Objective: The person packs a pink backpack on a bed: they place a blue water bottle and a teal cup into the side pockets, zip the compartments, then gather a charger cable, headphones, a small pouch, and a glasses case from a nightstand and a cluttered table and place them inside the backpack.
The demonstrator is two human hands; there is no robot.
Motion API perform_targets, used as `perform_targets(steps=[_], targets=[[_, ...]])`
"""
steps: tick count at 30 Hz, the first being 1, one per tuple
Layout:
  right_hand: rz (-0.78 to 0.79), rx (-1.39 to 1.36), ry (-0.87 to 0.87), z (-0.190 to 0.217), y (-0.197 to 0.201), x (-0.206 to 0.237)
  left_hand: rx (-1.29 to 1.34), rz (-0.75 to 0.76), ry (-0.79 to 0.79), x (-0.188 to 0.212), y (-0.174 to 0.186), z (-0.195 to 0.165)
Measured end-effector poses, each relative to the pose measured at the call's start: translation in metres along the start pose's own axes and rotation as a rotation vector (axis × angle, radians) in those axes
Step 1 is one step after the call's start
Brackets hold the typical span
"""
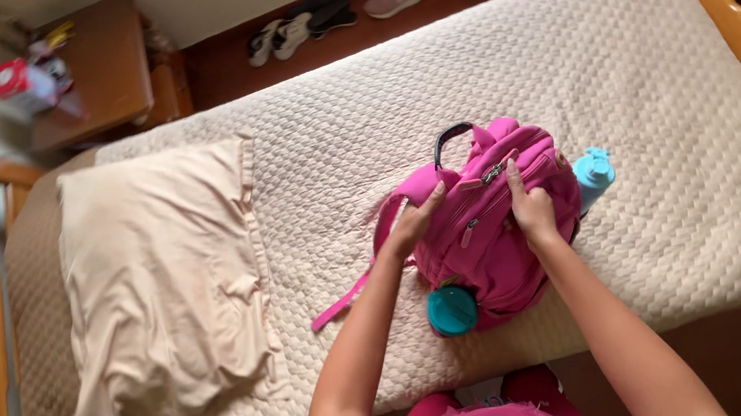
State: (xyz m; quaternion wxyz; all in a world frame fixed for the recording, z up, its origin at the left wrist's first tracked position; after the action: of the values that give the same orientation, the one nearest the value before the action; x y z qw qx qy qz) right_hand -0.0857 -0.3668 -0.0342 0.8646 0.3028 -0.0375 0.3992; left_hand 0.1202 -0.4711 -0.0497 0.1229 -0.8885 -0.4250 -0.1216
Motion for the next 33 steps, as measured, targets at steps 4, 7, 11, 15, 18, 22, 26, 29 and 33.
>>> perform_targets(steps=[4, 7, 11, 15, 18, 22, 26, 29, 33], targets=[[-0.222, 0.070, 0.253, 0.029, 0.002, 0.012, 0.319, -0.172, -0.039, 0.002, 0.010, 0.010], [-0.225, 0.136, 0.370, 0.033, 0.001, 0.020, 0.470, -0.234, -0.084, 0.008, 0.019, 0.017], [-0.159, -0.016, 0.477, 0.037, 0.000, 0.036, 0.520, -0.242, -0.108, 0.022, 0.034, 0.022], [-0.092, -0.141, 0.429, 0.044, -0.004, 0.049, 0.572, -0.256, -0.151, 0.033, 0.048, 0.007], [-0.031, -0.324, 0.564, 0.072, -0.005, 0.060, 0.607, -0.249, -0.226, 0.034, 0.059, -0.016], [0.007, -0.383, 0.538, 0.097, -0.014, 0.067, 0.654, -0.281, -0.277, 0.034, 0.083, -0.043], [0.032, -0.468, 0.548, 0.123, -0.018, 0.070, 0.706, -0.267, -0.346, 0.034, 0.098, -0.074], [0.010, -0.491, 0.550, 0.137, -0.009, 0.060, 0.715, -0.271, -0.392, 0.026, 0.097, -0.101], [-0.053, -0.450, 0.496, 0.133, 0.027, 0.031, 0.714, -0.197, -0.394, -0.009, 0.062, -0.131]])
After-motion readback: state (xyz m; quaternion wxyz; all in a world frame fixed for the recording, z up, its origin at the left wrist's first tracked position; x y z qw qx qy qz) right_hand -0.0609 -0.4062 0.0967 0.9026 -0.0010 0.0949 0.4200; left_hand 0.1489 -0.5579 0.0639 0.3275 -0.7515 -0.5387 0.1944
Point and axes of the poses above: each hand's wrist, its own x-axis away from the middle knuckle, its own y-axis out of the back of the hand, z = x × y, the point moved 9 cm from there along -x, towards the middle knuckle, and after that the axes turned 4 degrees about z, right-handed, at the moved point
